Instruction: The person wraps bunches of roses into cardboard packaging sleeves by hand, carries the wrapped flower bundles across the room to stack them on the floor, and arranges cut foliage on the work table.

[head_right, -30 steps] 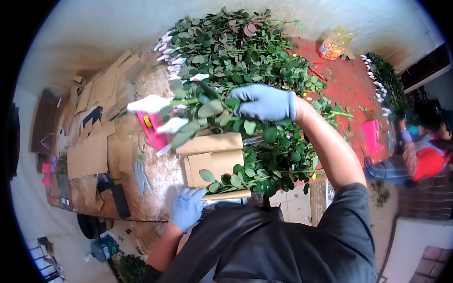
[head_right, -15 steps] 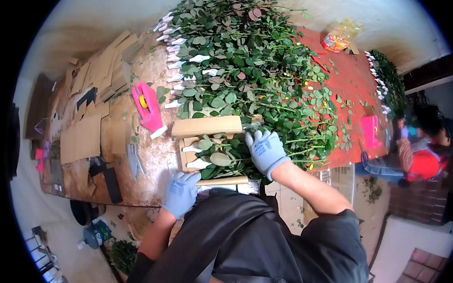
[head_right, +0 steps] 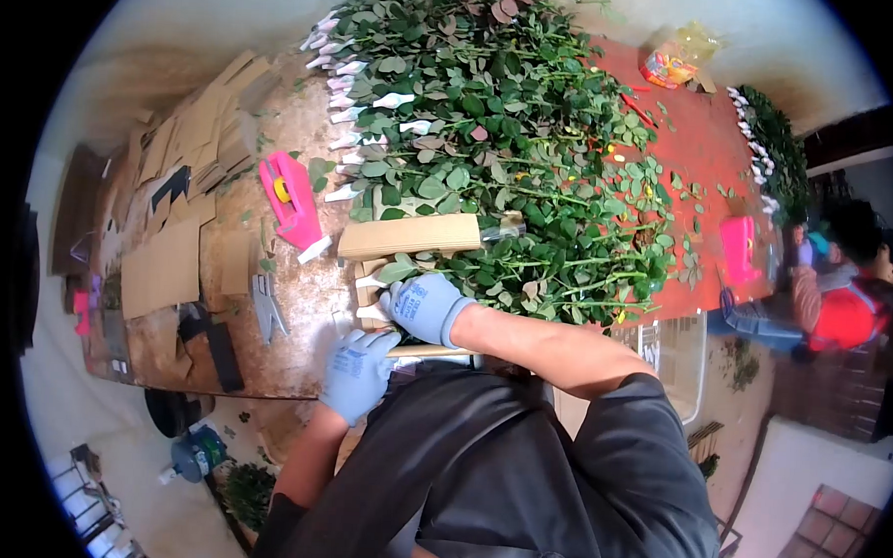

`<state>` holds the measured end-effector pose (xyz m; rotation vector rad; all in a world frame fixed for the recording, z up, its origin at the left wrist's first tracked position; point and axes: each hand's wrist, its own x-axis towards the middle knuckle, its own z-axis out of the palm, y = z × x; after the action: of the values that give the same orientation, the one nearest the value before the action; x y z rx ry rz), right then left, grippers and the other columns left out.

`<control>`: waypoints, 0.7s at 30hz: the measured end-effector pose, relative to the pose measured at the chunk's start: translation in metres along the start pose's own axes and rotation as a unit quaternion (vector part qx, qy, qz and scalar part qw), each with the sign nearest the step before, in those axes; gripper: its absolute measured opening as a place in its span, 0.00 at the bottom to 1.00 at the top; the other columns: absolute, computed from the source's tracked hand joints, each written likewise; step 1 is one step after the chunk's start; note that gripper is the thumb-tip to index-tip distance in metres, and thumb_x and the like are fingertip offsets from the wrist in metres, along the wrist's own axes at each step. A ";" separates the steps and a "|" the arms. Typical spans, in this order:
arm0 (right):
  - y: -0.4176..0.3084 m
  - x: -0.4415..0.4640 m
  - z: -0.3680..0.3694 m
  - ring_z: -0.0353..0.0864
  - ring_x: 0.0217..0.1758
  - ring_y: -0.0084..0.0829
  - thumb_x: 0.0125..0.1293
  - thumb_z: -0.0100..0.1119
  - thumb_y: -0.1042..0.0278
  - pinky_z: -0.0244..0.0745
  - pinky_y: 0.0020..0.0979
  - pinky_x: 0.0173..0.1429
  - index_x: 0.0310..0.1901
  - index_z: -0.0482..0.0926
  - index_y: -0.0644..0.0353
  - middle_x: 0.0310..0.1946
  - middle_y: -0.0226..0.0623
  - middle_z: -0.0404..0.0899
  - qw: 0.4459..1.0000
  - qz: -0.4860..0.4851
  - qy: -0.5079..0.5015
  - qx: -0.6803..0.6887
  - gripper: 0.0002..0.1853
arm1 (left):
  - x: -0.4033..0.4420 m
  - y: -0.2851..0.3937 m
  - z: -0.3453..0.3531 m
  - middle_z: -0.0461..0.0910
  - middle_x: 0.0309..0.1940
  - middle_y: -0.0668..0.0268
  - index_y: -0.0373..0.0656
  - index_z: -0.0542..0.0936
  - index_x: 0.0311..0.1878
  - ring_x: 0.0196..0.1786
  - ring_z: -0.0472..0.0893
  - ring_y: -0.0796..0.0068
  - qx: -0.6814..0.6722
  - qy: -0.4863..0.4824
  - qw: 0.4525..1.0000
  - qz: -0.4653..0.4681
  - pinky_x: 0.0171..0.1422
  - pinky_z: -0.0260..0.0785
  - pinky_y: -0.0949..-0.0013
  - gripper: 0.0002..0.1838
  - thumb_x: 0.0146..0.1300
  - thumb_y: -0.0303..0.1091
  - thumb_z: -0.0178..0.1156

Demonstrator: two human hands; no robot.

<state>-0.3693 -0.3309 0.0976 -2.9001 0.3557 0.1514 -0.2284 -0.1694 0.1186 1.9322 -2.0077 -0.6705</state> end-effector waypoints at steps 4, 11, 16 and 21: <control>0.002 -0.002 0.009 0.88 0.41 0.46 0.71 0.55 0.64 0.81 0.46 0.40 0.55 0.76 0.59 0.41 0.45 0.82 0.994 0.002 -0.052 0.097 0.14 | 0.001 -0.001 -0.001 0.87 0.53 0.56 0.41 0.85 0.58 0.53 0.82 0.54 -0.009 -0.009 1.000 0.007 0.63 0.73 0.53 0.20 0.62 0.31 0.65; 0.004 -0.010 0.009 0.88 0.40 0.47 0.69 0.58 0.63 0.81 0.46 0.40 0.53 0.76 0.58 0.39 0.46 0.82 0.990 0.021 -0.043 0.134 0.15 | 0.027 -0.032 -0.041 0.87 0.47 0.49 0.36 0.85 0.56 0.48 0.85 0.48 -0.144 0.005 0.988 -0.062 0.59 0.75 0.53 0.23 0.64 0.42 0.66; 0.005 -0.008 0.019 0.88 0.40 0.47 0.70 0.57 0.65 0.81 0.45 0.40 0.53 0.76 0.59 0.40 0.46 0.83 0.990 0.022 -0.017 0.136 0.14 | 0.053 -0.060 -0.028 0.85 0.39 0.54 0.36 0.86 0.47 0.46 0.83 0.49 -0.035 -0.067 0.997 -0.001 0.53 0.75 0.52 0.16 0.63 0.38 0.66; 0.003 -0.009 0.024 0.88 0.40 0.48 0.72 0.54 0.64 0.81 0.46 0.40 0.49 0.78 0.60 0.40 0.47 0.84 0.990 0.027 -0.006 0.135 0.11 | 0.050 -0.074 -0.020 0.82 0.33 0.54 0.44 0.82 0.32 0.41 0.81 0.47 0.058 -0.074 0.993 0.066 0.49 0.73 0.47 0.10 0.60 0.40 0.66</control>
<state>-0.3808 -0.3261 0.0749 -2.6221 0.4191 0.1188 -0.1583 -0.2221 0.0924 1.8396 -2.2892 -0.6958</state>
